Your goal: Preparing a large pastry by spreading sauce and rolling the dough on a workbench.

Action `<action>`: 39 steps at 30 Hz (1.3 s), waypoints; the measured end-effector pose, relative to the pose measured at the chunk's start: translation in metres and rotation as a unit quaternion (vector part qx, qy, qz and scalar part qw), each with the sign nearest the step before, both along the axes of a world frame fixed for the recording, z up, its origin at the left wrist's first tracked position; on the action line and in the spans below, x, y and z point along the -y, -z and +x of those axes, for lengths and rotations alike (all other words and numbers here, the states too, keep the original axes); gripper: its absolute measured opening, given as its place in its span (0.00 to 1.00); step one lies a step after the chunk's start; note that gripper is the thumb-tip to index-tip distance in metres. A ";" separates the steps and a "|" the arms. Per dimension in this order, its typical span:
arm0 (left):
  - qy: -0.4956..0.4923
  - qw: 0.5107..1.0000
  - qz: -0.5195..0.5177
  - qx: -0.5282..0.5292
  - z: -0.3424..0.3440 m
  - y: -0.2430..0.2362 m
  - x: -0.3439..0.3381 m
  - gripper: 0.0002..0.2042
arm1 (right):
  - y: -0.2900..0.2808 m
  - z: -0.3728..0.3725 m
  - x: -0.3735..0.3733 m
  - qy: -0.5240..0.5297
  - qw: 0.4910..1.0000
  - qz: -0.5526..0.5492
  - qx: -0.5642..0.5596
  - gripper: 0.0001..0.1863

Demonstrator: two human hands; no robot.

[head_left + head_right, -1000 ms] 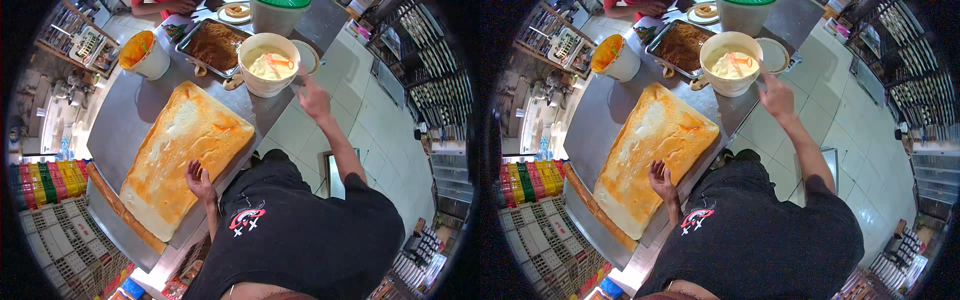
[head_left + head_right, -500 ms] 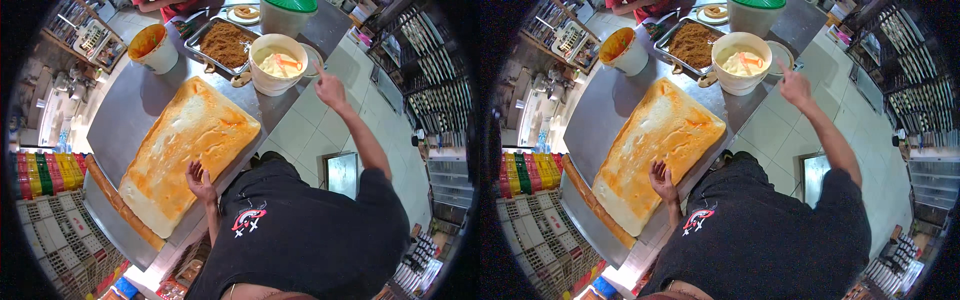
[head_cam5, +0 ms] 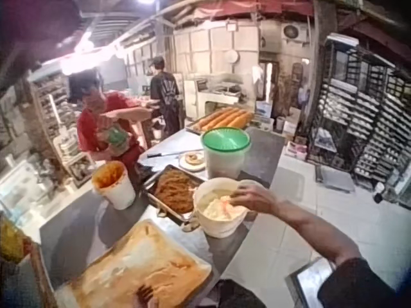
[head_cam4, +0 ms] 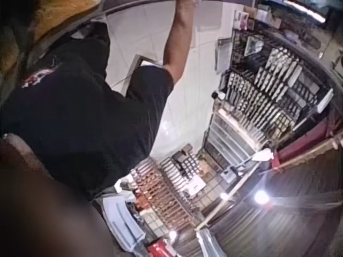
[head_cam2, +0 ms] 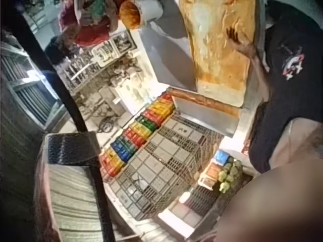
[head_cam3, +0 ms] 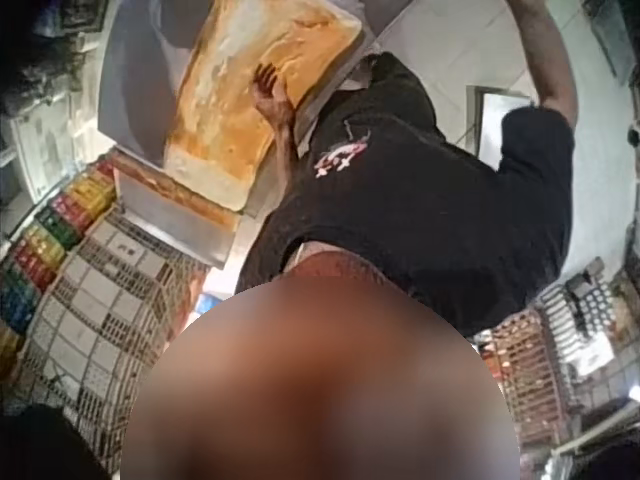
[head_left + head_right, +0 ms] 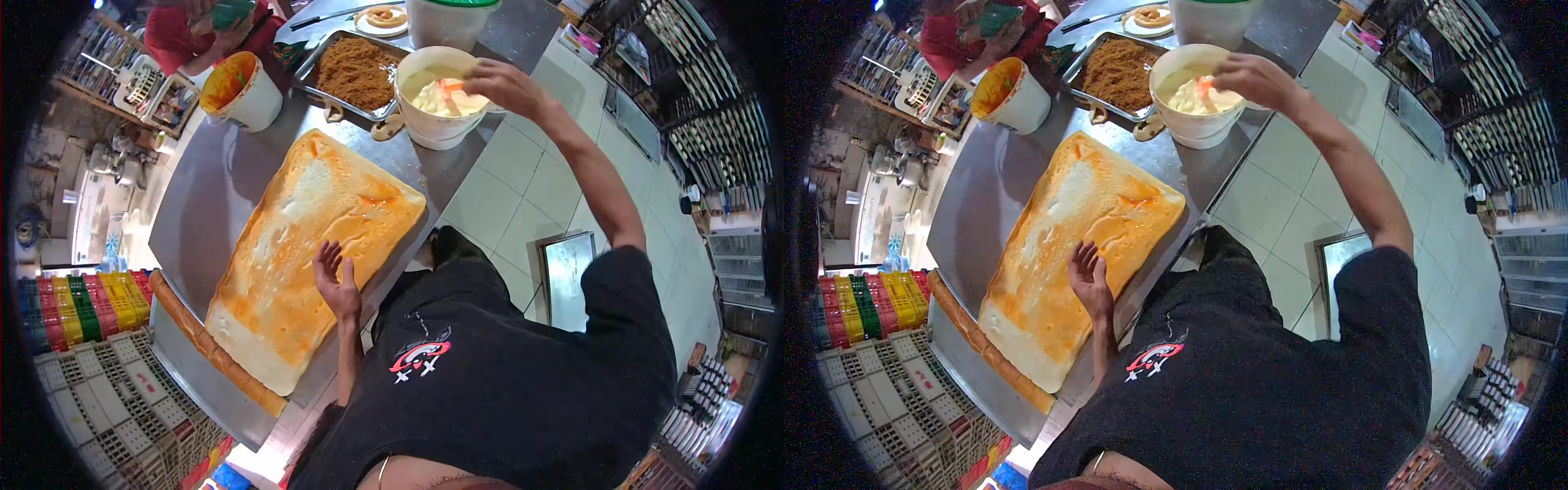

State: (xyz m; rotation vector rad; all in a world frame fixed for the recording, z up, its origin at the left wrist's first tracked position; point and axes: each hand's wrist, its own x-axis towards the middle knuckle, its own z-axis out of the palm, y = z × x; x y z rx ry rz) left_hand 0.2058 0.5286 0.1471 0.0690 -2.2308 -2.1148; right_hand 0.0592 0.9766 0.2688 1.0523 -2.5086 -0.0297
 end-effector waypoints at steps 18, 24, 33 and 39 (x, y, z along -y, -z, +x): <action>-0.082 0.993 0.016 -0.081 -0.041 -0.025 -0.164 0.25 | -0.011 -0.101 -0.022 0.092 0.871 -0.406 0.261 0.07; -0.104 0.992 0.011 -0.068 -0.049 -0.022 -0.194 0.24 | 0.023 -0.069 -0.026 0.040 0.896 -0.435 0.080 0.16; -0.154 0.988 -0.016 -0.022 -0.024 0.004 -0.175 0.24 | 0.092 0.015 -0.110 0.037 0.572 -0.565 0.594 0.26; -0.149 0.988 -0.024 -0.009 -0.023 0.006 -0.173 0.24 | 0.107 0.018 -0.125 0.126 0.719 -0.510 0.456 0.28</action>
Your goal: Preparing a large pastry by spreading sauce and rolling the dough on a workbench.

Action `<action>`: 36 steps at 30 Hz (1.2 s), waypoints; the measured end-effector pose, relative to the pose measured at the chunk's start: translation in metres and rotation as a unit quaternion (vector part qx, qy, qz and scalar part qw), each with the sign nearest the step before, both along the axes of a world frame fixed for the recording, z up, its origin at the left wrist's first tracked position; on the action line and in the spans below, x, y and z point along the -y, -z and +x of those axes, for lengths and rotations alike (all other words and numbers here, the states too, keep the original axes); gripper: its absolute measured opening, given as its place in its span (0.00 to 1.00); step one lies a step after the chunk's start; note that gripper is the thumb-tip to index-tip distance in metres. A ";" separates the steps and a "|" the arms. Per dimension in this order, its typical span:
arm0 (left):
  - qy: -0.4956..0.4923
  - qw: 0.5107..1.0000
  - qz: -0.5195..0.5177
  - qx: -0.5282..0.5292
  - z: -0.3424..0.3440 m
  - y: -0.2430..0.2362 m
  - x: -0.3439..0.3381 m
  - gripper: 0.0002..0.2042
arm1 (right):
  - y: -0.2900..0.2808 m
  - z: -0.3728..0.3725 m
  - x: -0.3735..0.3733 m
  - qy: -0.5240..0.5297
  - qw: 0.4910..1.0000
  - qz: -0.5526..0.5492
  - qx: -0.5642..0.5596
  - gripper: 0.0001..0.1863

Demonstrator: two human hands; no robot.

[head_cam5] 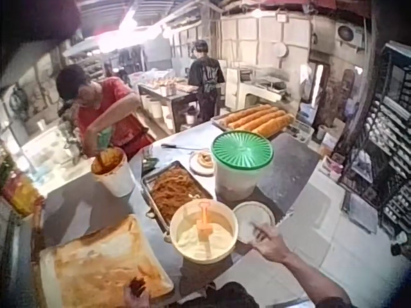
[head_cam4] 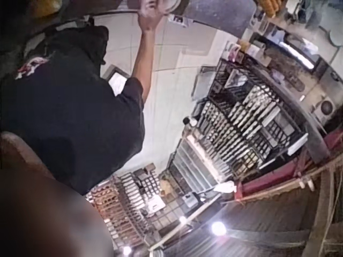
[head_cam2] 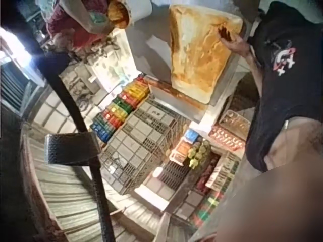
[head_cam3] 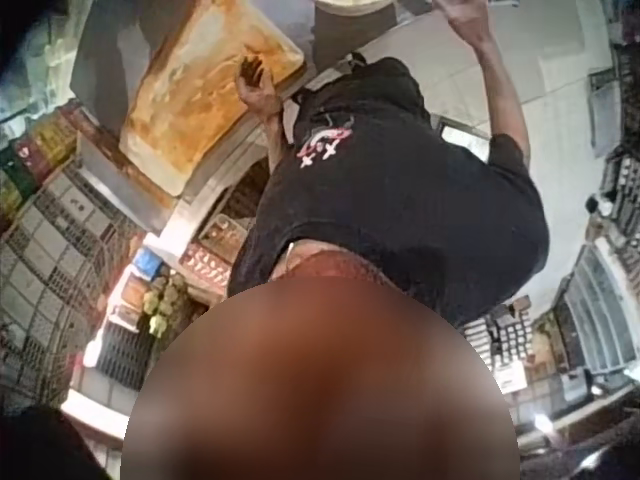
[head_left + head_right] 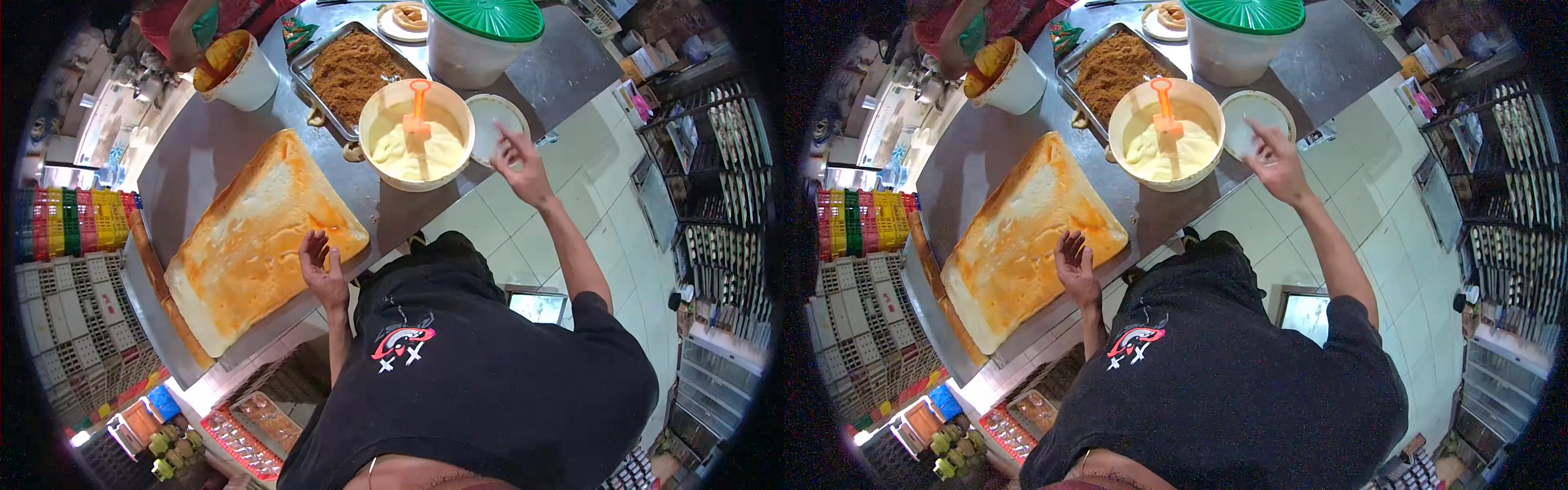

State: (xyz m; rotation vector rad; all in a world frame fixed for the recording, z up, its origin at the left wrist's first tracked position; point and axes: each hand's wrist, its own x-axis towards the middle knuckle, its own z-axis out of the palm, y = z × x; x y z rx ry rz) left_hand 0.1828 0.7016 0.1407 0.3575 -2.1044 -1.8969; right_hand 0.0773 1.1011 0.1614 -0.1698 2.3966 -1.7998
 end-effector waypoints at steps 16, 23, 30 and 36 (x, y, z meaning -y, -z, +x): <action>0.026 0.999 0.028 -0.004 -0.010 -0.006 -0.025 0.24 | -0.005 -0.017 0.020 -0.005 0.928 0.230 -0.293 0.35; 0.009 0.999 0.039 -0.008 -0.008 -0.007 -0.026 0.25 | 0.000 -0.019 0.022 0.010 0.929 0.202 -0.309 0.37; -0.005 0.999 0.042 -0.006 -0.008 -0.011 -0.023 0.25 | -0.005 -0.024 0.008 0.053 0.604 0.658 -0.446 0.37; -0.027 0.999 0.038 -0.017 -0.012 -0.009 -0.012 0.25 | 0.032 0.025 0.010 -0.076 0.716 0.663 -0.204 0.29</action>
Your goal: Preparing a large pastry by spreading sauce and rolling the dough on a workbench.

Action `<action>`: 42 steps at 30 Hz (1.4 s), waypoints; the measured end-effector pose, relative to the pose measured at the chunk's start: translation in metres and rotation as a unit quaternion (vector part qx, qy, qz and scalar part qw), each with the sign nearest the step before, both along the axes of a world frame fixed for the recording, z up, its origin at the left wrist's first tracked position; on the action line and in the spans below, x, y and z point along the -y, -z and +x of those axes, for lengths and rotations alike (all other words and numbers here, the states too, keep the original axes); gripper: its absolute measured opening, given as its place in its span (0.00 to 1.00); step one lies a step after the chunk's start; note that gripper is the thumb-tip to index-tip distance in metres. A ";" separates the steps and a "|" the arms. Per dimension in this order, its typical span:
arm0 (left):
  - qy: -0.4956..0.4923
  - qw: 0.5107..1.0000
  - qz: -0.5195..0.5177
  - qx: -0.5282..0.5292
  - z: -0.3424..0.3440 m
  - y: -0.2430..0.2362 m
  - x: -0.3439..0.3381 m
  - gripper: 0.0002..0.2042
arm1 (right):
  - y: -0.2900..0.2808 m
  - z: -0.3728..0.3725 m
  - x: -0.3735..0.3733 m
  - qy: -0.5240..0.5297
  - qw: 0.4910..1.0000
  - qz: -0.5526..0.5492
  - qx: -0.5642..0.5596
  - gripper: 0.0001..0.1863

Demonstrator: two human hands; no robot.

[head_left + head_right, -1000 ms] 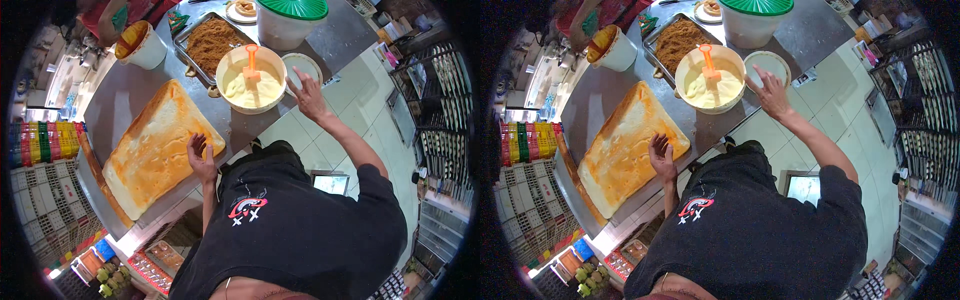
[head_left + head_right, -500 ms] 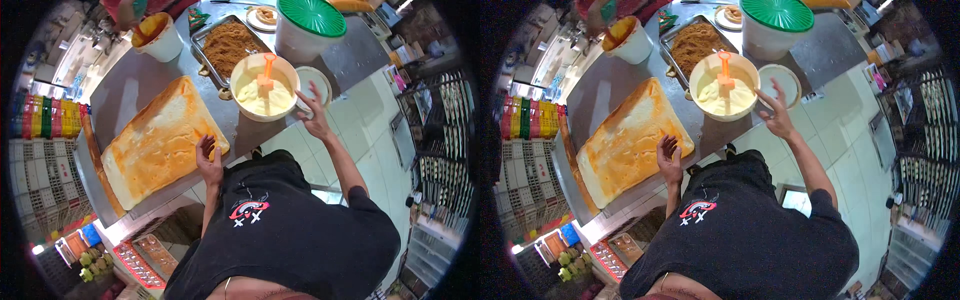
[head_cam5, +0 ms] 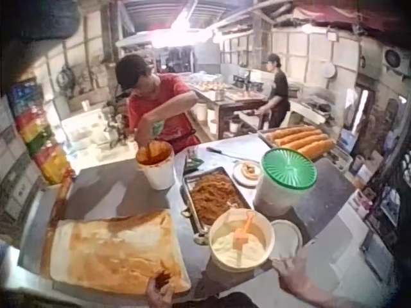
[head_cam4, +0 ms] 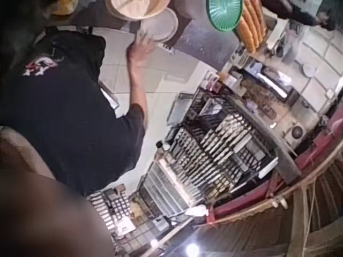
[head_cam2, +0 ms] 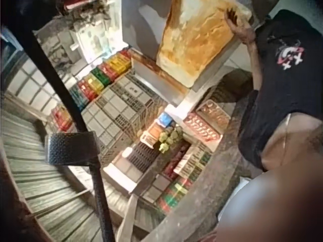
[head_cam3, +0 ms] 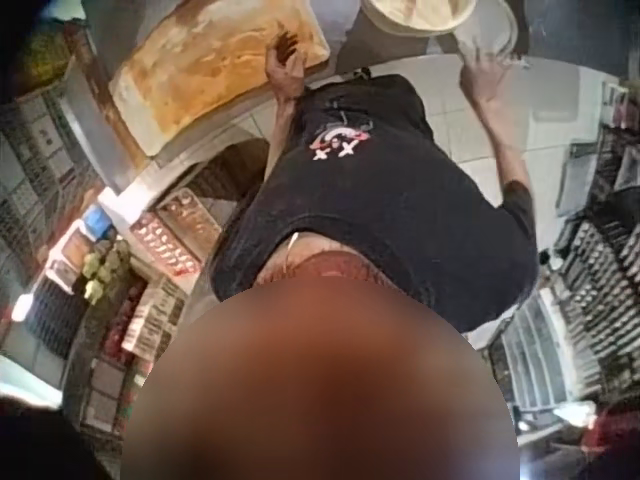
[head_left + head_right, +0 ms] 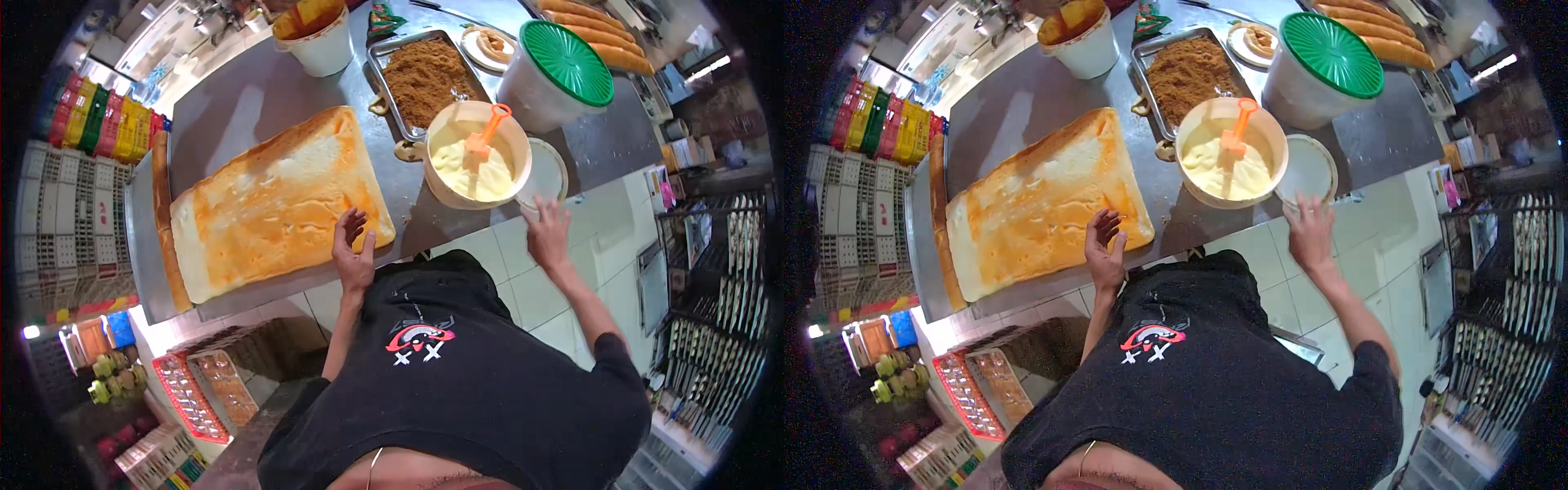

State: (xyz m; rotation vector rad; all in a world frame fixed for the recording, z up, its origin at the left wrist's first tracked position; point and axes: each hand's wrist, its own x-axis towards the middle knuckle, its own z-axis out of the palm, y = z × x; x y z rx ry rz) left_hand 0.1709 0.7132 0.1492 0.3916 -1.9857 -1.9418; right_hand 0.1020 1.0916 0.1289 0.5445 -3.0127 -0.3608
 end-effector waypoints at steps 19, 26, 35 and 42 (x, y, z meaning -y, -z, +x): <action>-0.152 0.987 0.017 0.040 0.067 -0.012 0.096 0.24 | 0.055 -0.079 0.237 -0.163 0.873 -0.444 -0.115 0.26; -0.163 0.985 0.029 0.037 0.075 -0.012 0.123 0.25 | 0.049 -0.117 0.247 -0.035 0.891 -0.435 -0.124 0.23; -0.210 0.976 0.016 0.049 0.093 -0.032 0.121 0.24 | 0.149 -0.315 0.263 0.352 0.839 -0.307 -0.279 0.37; -0.372 0.926 0.007 0.064 0.152 -0.014 0.120 0.24 | 0.133 -0.306 0.287 0.255 0.890 -0.353 -0.138 0.33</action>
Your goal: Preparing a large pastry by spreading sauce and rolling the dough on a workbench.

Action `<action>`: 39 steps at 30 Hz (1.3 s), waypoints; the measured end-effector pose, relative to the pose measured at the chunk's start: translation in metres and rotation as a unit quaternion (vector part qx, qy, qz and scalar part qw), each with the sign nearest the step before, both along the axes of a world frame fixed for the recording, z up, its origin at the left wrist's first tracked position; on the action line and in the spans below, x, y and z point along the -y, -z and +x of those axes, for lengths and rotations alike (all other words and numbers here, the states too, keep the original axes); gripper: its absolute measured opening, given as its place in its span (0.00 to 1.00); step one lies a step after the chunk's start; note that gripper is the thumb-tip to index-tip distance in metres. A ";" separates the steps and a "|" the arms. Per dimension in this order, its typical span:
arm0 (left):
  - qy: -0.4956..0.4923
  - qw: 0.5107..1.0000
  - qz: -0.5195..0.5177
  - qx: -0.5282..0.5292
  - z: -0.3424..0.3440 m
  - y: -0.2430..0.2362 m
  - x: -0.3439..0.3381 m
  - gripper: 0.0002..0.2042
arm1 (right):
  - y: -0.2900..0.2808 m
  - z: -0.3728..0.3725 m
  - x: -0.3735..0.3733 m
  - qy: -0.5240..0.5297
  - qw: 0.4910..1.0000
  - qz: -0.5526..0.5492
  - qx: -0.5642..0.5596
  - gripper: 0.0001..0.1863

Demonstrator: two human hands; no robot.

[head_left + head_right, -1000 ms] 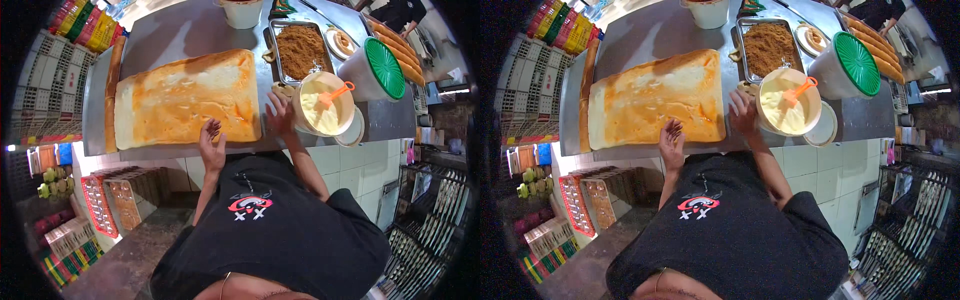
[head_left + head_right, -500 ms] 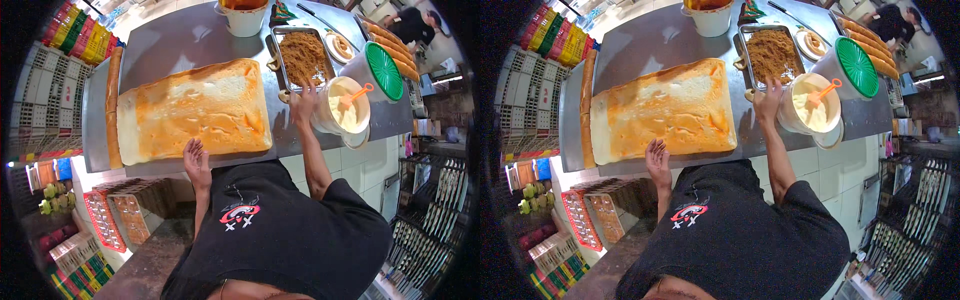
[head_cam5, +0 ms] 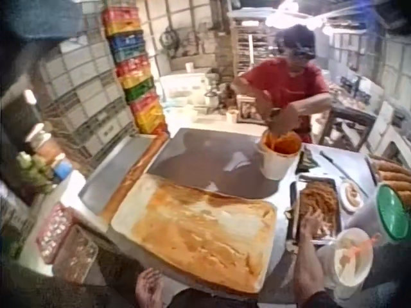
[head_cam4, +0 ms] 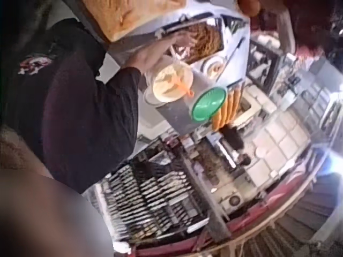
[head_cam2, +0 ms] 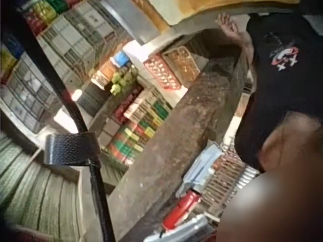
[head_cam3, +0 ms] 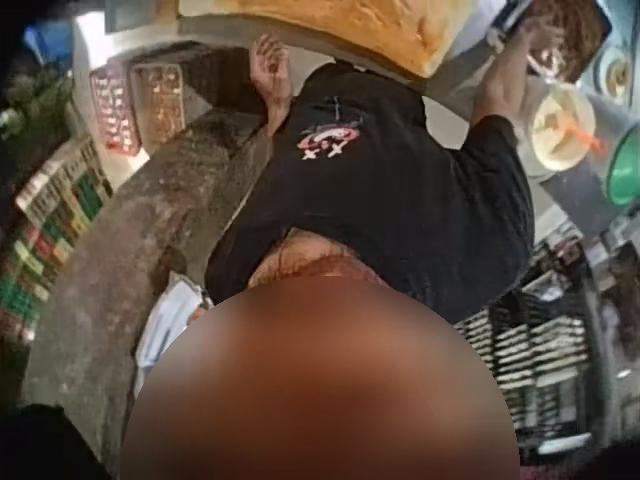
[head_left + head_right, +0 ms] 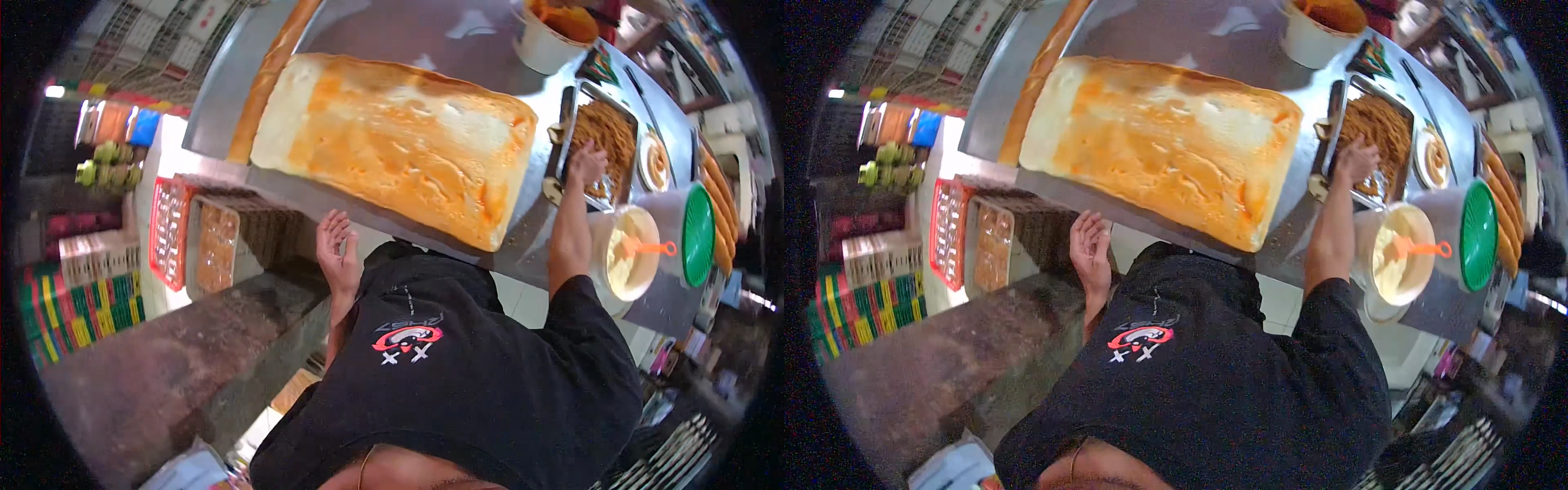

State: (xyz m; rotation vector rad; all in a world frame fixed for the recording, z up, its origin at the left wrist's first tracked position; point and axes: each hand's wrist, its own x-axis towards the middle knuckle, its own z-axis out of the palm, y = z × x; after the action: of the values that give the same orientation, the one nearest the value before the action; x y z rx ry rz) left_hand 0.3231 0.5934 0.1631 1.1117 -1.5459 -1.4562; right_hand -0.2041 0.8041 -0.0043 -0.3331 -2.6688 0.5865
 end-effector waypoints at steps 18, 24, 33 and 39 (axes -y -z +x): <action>0.073 0.997 0.026 0.007 0.041 0.015 0.112 0.25 | -0.157 0.172 0.133 -0.417 0.878 0.050 0.229 0.19; 0.080 0.997 0.006 0.010 0.096 0.021 0.187 0.23 | -0.138 0.243 0.312 -0.591 0.779 -0.010 0.209 0.10; -0.043 0.999 -0.020 -0.012 0.164 0.021 0.224 0.22 | -0.170 0.332 0.515 -0.753 0.650 -0.010 0.106 0.07; -0.094 0.995 0.009 -0.025 0.175 0.021 0.220 0.22 | -0.173 0.367 0.565 -0.810 0.569 0.101 0.095 0.07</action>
State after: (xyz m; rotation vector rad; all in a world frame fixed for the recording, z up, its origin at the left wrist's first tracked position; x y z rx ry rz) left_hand 0.4984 0.3736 0.1423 1.1899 -1.3571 -1.3630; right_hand 0.1632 0.2393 0.1686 2.4266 -2.3370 0.5799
